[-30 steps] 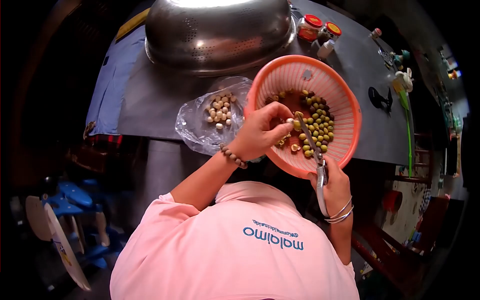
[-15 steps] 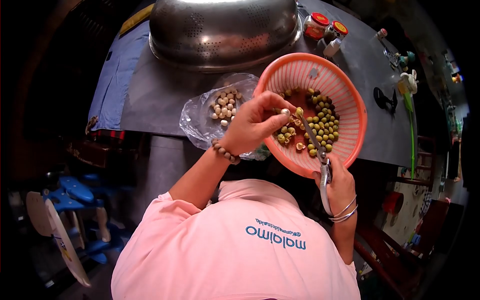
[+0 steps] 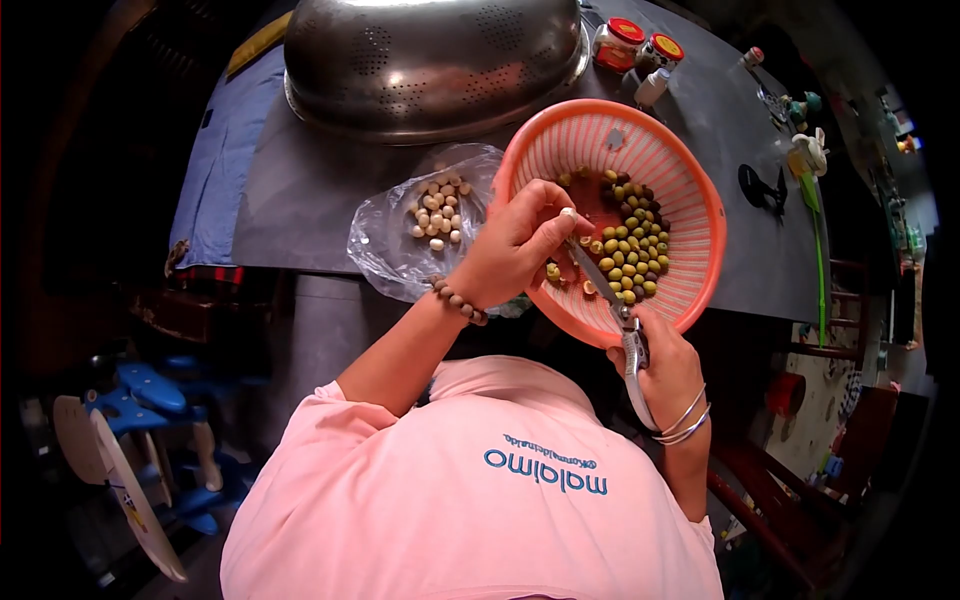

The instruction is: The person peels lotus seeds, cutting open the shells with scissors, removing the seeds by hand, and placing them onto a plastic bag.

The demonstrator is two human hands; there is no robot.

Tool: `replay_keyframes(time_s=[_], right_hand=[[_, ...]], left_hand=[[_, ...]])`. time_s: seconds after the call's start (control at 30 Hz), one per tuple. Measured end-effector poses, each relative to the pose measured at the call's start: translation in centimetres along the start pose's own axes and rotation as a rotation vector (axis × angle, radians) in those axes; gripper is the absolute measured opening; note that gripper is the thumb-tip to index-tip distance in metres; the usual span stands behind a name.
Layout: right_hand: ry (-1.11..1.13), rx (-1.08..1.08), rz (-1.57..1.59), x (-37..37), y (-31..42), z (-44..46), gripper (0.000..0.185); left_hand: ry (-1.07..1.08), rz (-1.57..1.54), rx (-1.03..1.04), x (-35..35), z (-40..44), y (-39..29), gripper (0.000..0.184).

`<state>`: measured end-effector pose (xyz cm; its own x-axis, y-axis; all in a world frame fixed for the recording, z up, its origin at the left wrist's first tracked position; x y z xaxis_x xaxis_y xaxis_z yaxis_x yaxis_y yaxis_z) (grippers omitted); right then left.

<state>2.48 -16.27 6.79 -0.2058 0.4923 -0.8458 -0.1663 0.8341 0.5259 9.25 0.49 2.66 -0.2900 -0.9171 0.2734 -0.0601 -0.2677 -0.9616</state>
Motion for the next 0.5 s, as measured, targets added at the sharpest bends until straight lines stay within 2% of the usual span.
replay_keyframes(time_s=[0.03,0.1,0.2,0.43,0.5], right_hand=[[0.006,0.003,-0.003,0.0,-0.1,-0.1,0.033],[0.01,0.006,-0.008,-0.2,-0.3,-0.3,0.034],[0.067,0.038,-0.018,-0.2,-0.7,-0.7,0.035],[-0.031,0.073,0.03,-1.4,-1.5,-0.9,0.036],[-0.069,0.078,0.048,-1.7,-1.6,-0.9,0.038]], left_hand=[[0.001,-0.002,0.0,0.0,0.1,0.4,0.011],[-0.06,0.285,0.208,-0.5,0.3,-0.4,0.012],[-0.101,0.209,0.163,-1.0,0.3,-0.2,0.014],[-0.163,0.187,0.172,-3.8,-0.2,-1.0,0.014],[-0.306,0.29,0.243,-6.5,-1.3,-1.8,0.013]])
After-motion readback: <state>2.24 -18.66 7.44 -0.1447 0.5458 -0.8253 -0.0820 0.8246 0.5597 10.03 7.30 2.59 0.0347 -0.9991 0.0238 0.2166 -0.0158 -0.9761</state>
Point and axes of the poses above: each hand's wrist, its own z-axis towards the middle knuckle, its own x-axis out of the palm, y = z × x, the point moved 8 cm from there along z, towards the middle knuckle, and after that the axes turned 3 degrees about x, right-handed, at the moved point
